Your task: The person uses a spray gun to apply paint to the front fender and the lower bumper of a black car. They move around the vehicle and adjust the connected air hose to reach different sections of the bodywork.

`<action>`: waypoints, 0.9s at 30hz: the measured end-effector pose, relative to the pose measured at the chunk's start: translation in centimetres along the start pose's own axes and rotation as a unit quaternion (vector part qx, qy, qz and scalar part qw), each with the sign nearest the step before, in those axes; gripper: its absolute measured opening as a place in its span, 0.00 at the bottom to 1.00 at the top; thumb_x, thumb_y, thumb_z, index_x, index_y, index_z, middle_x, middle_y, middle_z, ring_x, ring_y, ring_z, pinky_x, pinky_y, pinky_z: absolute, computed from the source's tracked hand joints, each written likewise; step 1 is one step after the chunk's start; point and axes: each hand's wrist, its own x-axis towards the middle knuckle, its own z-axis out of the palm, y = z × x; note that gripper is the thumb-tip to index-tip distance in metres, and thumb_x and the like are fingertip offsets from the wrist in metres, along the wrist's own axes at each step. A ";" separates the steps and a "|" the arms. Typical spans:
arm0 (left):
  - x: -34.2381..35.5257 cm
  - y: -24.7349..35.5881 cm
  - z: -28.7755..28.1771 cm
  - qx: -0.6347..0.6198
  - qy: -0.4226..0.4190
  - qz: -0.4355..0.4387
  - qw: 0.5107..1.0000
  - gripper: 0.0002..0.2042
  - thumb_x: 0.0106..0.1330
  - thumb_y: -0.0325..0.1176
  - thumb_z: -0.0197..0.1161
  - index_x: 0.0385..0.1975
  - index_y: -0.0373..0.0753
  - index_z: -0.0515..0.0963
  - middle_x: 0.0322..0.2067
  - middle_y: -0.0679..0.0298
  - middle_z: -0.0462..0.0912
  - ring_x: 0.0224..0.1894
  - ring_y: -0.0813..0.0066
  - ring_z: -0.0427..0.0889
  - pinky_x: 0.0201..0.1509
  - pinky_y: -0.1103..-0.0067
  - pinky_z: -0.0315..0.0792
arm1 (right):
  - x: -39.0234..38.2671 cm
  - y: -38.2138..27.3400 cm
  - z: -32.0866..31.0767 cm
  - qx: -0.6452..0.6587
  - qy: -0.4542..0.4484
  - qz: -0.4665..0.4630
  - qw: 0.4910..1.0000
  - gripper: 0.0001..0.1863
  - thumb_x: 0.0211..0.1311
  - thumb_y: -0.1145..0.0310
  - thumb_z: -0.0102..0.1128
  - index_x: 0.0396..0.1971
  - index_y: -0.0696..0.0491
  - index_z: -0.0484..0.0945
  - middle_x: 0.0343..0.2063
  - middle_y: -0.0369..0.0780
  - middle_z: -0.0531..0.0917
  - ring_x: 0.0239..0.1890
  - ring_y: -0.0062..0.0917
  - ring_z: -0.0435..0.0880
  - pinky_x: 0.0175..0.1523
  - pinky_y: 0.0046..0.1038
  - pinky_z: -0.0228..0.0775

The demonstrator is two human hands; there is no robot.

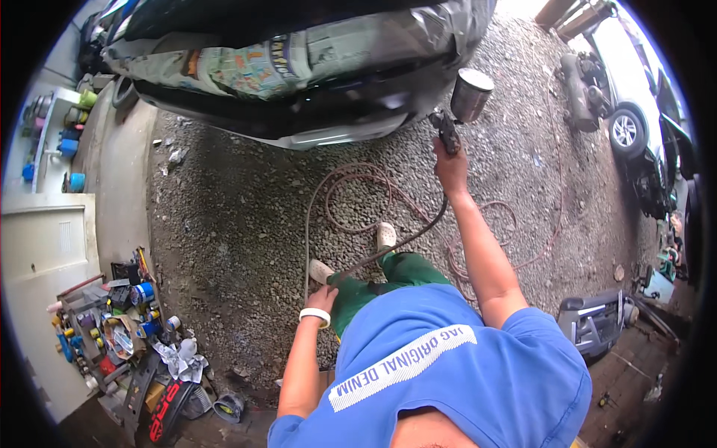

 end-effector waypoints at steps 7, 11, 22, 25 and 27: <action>-3.5 -6.5 -0.3 -0.068 0.046 -0.049 0.995 0.23 0.72 0.52 0.54 0.51 0.39 0.78 0.48 0.42 0.82 0.54 0.40 0.79 0.57 0.56 0.72 | -6.9 -4.8 8.8 -0.081 -0.080 -0.025 0.993 0.23 0.65 0.54 0.69 0.52 0.53 0.74 0.34 0.54 0.86 0.42 0.54 0.85 0.42 0.43 0.75; -4.9 -12.2 -0.1 -0.091 0.091 -0.046 0.991 0.23 0.71 0.53 0.55 0.51 0.39 0.79 0.44 0.43 0.84 0.51 0.40 0.80 0.54 0.55 0.72 | -9.9 -7.4 14.7 -0.050 -0.116 -0.054 0.991 0.24 0.65 0.55 0.69 0.54 0.52 0.74 0.35 0.55 0.86 0.43 0.55 0.84 0.42 0.44 0.75; -5.2 -13.2 -2.9 -0.066 0.099 -0.081 0.990 0.21 0.67 0.53 0.62 0.47 0.41 0.82 0.43 0.45 0.85 0.49 0.42 0.82 0.53 0.56 0.75 | -11.3 -10.3 16.7 -0.010 -0.171 -0.083 0.982 0.27 0.64 0.53 0.69 0.56 0.53 0.76 0.33 0.52 0.87 0.40 0.51 0.86 0.41 0.41 0.76; -3.8 -8.9 -3.4 -0.041 0.062 -0.032 0.997 0.21 0.68 0.53 0.59 0.46 0.41 0.82 0.44 0.46 0.85 0.49 0.42 0.82 0.53 0.56 0.75 | -8.5 -7.8 13.6 -0.062 -0.119 -0.087 0.987 0.25 0.63 0.52 0.70 0.52 0.52 0.75 0.33 0.54 0.86 0.43 0.55 0.84 0.43 0.43 0.75; -3.0 -5.9 -3.6 -0.028 0.040 -0.012 0.999 0.20 0.69 0.51 0.58 0.46 0.40 0.82 0.46 0.47 0.85 0.51 0.43 0.82 0.55 0.57 0.75 | -6.7 -6.6 11.1 -0.081 -0.093 -0.073 0.990 0.25 0.63 0.52 0.70 0.52 0.51 0.74 0.33 0.53 0.86 0.41 0.53 0.86 0.43 0.43 0.75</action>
